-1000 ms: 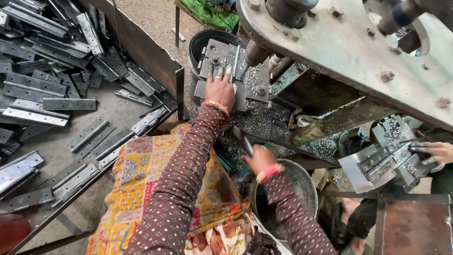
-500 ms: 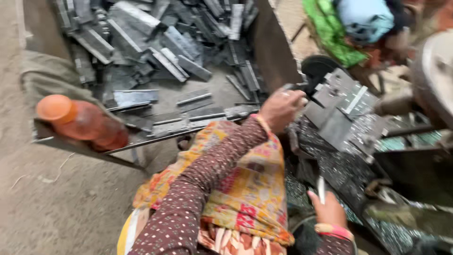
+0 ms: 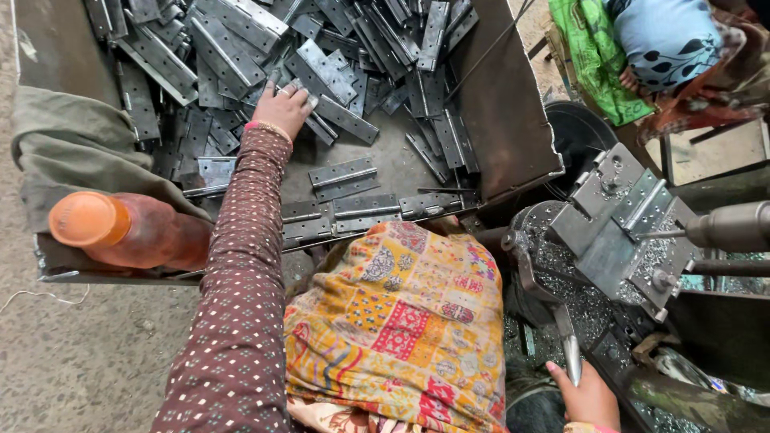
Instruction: The person operates a manual press machine to process metal strips. They repeatedly pick up a metal strip, place it into the machine's die, and pull a lever to activate the press. After each cycle, they remove the processed strip and place it into a pile.
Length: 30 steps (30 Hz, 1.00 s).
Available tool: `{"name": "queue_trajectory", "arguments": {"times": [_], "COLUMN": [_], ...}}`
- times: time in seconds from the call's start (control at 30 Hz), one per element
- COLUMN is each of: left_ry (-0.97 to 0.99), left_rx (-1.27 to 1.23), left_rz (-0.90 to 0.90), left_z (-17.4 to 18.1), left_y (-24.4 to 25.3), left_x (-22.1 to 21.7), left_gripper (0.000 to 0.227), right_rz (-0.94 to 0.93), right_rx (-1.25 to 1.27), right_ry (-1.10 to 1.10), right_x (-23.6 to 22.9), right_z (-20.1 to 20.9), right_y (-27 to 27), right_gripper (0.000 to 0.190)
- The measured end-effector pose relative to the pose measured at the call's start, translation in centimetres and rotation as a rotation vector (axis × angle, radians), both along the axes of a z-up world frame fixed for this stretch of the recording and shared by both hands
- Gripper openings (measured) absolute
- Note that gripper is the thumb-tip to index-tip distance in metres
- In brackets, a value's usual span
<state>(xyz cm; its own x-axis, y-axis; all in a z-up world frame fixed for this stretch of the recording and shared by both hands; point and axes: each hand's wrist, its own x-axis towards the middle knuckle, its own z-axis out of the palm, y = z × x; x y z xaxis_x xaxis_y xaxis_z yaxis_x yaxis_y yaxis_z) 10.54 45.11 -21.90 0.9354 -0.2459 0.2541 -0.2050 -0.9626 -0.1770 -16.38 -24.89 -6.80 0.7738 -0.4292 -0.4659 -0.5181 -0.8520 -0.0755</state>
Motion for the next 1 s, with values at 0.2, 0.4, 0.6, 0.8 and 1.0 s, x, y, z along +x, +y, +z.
{"name": "queue_trajectory", "arguments": {"times": [0.2, 0.4, 0.6, 0.8, 1.0], "left_ry": [0.194, 0.107, -0.175, -0.162, -0.011], "left_rx": [0.081, -0.293, -0.425, -0.315, -0.481], "left_rz": [0.004, -0.014, -0.178, -0.452, -0.474], "left_z": [4.1, 10.5, 22.1, 21.8, 18.7], "left_y": [-3.0, -11.3, -26.8, -46.0, -50.7], "left_x": [-3.2, -9.3, -10.7, -10.5, -13.1], "left_gripper": [0.017, 0.018, 0.019, 0.053, 0.061], "right_rz": [-0.015, 0.178, 0.102, 0.13, 0.132], "right_rx": [-0.001, 0.07, 0.046, 0.004, 0.043], "right_ry": [-0.01, -0.346, -0.325, -0.289, -0.234], "right_x": [-0.2, -1.3, -1.7, -1.5, -1.1], "right_z": [0.9, -1.3, -2.4, -2.3, -1.5], "right_y": [0.7, -0.7, -0.3, 0.1, 0.6], "right_gripper": [0.053, 0.056, 0.052, 0.053, 0.062]}}
